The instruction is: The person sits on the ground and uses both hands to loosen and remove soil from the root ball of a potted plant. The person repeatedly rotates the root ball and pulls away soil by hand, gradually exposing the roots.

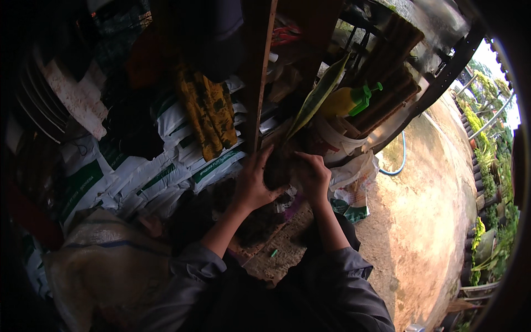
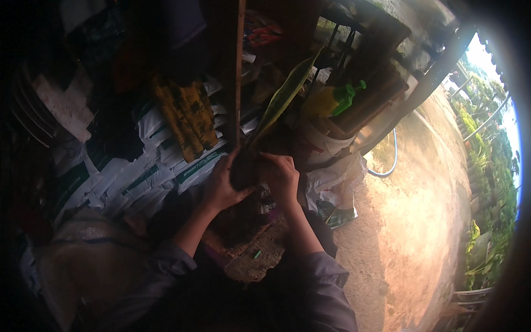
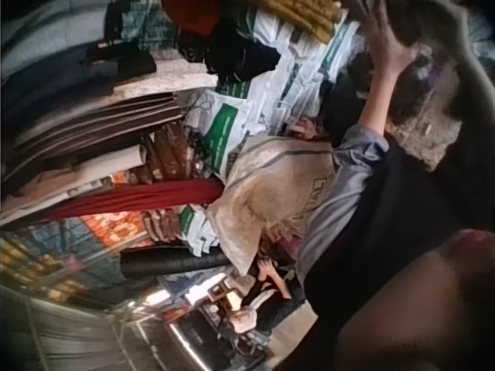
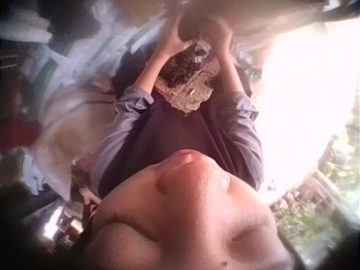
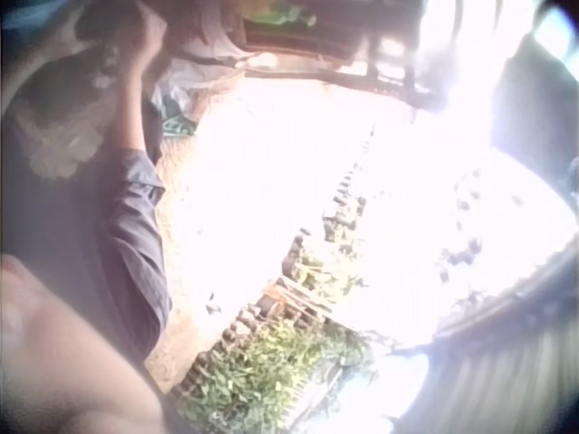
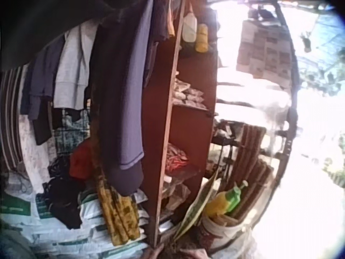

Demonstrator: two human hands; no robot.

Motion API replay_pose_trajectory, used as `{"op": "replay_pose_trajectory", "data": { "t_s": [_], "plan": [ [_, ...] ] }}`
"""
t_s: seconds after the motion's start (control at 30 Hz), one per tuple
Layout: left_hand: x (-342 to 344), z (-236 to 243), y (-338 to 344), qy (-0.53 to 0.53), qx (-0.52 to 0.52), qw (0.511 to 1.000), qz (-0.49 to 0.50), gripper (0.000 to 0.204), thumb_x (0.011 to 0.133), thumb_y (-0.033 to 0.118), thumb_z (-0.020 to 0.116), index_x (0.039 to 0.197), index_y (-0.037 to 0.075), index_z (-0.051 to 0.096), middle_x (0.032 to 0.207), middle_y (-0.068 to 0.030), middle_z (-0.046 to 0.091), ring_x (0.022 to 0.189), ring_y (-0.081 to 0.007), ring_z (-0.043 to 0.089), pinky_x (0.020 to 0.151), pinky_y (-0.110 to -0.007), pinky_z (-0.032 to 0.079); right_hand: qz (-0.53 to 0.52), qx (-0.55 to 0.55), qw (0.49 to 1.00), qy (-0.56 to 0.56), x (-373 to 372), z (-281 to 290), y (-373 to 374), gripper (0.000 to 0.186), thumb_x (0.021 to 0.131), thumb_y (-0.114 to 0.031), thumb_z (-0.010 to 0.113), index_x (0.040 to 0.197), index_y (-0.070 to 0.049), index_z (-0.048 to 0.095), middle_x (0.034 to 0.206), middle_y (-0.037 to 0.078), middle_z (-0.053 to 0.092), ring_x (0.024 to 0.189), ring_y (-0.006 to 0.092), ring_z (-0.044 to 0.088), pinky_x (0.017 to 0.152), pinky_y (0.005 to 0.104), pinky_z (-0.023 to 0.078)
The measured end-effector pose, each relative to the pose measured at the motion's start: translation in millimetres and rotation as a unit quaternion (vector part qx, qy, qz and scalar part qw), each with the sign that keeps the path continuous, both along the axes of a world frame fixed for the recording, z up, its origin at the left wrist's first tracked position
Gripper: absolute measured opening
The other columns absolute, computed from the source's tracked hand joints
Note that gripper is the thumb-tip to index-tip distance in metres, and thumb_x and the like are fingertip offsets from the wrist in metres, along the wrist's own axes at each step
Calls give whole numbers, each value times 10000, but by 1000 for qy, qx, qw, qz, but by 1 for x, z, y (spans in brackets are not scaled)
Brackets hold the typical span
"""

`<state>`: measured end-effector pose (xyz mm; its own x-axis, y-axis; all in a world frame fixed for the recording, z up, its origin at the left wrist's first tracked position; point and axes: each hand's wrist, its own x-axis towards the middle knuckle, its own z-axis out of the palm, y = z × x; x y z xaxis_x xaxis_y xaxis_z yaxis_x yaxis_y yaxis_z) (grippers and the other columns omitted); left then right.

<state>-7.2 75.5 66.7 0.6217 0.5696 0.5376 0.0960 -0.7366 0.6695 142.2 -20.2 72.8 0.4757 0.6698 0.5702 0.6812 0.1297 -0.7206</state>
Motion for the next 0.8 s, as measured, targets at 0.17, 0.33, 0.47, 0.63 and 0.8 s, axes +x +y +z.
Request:
{"op": "replay_pose_trajectory", "data": {
  "t_s": [0.17,0.33,0.47,0.63,0.8],
  "plan": [
    [5,-4,-6,-27,-68,996,-42,903,640,245,811,1381,38,337,1277,-211,471,1164,-359,501,976,-417,420,-5,-10,987,-158,5,5,0,367,674,-16,680,1028,-110,668,936,39,665,965,232,582,897,330,377],
    [8,-16,-6,-100,-192,969,-119,891,672,197,806,1389,20,308,1290,-176,473,1206,-290,479,1026,-389,375,39,-79,974,-208,2,17,-12,363,739,-191,664,1098,-139,650,1070,50,614,1123,248,488,1007,440,228],
    [10,-13,-13,-143,-252,943,-161,879,699,180,792,1399,21,284,1302,-157,463,1226,-260,457,1041,-377,360,33,-116,970,-212,-1,25,-26,412,740,-257,661,1137,-149,630,1167,107,510,1179,287,419,1006,443,217],
    [12,-7,-20,-135,-251,939,-193,892,694,209,795,1402,23,285,1310,-169,456,1233,-271,451,1040,-383,358,24,-54,990,-124,6,20,-36,432,726,-325,630,1123,-157,629,1218,103,505,1190,305,397,1006,450,216],
    [12,-11,-21,-143,-177,963,-146,913,681,249,803,1400,15,291,1311,-187,445,1243,-298,443,1038,-397,359,-2,-56,984,-169,-7,26,-43,435,745,-392,590,1099,-146,643,1295,120,473,1230,322,371,1022,458,204]
  ]
}}
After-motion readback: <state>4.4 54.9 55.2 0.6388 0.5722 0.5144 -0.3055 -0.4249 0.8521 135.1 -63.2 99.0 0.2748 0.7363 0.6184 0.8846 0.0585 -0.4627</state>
